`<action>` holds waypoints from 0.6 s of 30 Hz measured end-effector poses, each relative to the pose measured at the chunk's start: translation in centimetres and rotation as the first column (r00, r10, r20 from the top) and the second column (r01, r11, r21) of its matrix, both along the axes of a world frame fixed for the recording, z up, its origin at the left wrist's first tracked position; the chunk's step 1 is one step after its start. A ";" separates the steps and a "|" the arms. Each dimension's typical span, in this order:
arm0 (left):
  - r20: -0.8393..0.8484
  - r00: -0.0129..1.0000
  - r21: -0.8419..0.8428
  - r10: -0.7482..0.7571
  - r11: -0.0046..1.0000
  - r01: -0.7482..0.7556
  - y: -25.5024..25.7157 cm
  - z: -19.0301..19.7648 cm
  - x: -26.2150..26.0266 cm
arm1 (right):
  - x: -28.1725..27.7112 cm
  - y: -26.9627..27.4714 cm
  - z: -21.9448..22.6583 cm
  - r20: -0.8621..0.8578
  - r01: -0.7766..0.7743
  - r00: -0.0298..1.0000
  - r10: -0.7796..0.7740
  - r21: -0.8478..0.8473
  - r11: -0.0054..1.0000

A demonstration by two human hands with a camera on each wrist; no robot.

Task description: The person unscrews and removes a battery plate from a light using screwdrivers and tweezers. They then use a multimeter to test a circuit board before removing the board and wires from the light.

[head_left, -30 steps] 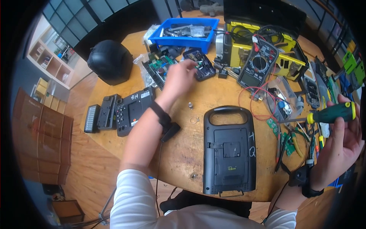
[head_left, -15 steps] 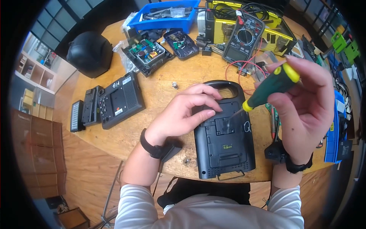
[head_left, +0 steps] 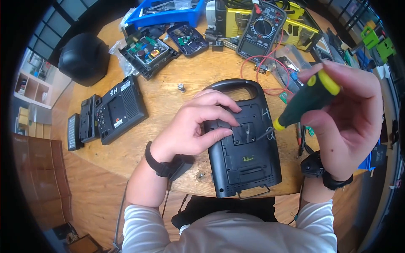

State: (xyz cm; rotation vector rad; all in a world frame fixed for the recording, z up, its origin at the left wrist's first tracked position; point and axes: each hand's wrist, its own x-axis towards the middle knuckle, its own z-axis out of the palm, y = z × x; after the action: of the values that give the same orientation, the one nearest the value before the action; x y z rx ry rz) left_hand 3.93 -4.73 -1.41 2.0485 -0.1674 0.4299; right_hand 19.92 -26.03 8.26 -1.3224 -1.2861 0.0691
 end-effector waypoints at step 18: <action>0.031 0.999 -0.002 0.009 1.000 -0.009 0.0 -0.3 0.2 | 0.0 0.9 -0.5 0.131 -0.054 0.990 0.050 0.020 0.998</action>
State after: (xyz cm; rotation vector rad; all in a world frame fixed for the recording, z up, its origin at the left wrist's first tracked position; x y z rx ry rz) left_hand 4.13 -4.74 -1.73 2.0419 -0.1767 0.4676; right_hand 19.91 -25.16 7.78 -1.2908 -1.4284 0.0039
